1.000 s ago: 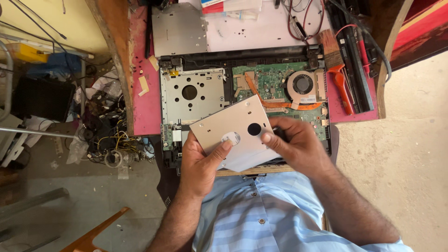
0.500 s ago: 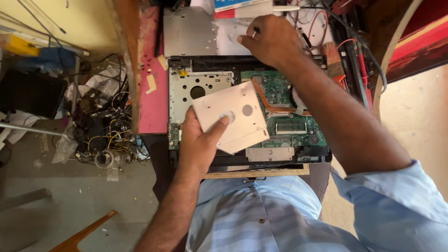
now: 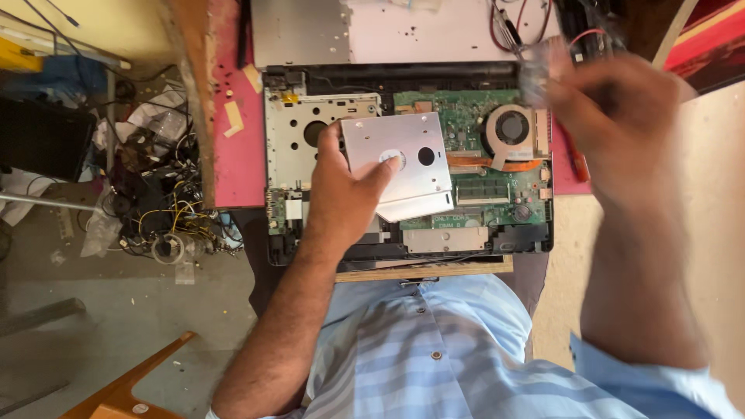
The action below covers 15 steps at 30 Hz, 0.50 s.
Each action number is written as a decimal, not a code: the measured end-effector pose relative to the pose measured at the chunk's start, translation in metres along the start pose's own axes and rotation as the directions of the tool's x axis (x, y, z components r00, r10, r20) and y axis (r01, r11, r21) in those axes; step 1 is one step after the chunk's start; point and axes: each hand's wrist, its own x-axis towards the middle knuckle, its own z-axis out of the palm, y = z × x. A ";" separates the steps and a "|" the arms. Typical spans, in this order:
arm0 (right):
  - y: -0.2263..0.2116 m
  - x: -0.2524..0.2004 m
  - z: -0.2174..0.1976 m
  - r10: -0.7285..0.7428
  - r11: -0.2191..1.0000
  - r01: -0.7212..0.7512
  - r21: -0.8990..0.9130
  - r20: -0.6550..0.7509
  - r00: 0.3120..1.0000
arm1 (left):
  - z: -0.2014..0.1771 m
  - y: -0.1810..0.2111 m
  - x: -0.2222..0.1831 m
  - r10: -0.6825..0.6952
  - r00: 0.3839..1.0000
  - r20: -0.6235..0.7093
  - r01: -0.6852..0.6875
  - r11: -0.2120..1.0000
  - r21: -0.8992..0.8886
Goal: The person removes an internal component from a laptop, retrieves a drive from a small safe, and uses a tool to secure a metal bracket onto the new drive.
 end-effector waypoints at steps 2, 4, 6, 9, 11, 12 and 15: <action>0.005 -0.045 -0.021 0.130 0.929 -0.082 0.362 -0.110 0.985 | -0.004 0.001 0.001 0.117 0.993 0.023 -0.119 0.984 0.132; 0.017 -0.089 -0.041 0.286 0.697 -0.147 0.702 -0.084 0.955 | -0.007 0.005 0.003 0.088 0.994 0.069 -0.103 0.957 0.271; 0.038 -0.119 -0.055 0.282 0.557 -0.159 0.815 -0.006 0.959 | -0.015 0.015 0.008 -0.075 0.994 0.081 0.033 0.904 0.427; 0.073 -0.165 -0.065 0.400 0.606 -0.255 0.754 -0.011 0.917 | -0.016 0.029 0.014 -0.153 0.986 0.063 0.096 0.841 0.533; 0.097 -0.187 -0.062 0.379 0.569 -0.277 0.774 0.052 0.924 | -0.016 0.034 0.015 -0.158 0.987 0.031 0.107 0.786 0.608; 0.105 -0.197 -0.061 0.369 0.554 -0.284 0.783 0.075 0.927 | -0.015 0.035 0.018 -0.156 0.988 0.024 0.104 0.759 0.643; 0.113 -0.207 -0.049 0.360 0.653 -0.338 0.678 0.114 0.926 | -0.010 0.034 0.017 -0.092 0.996 -0.018 0.082 0.758 0.647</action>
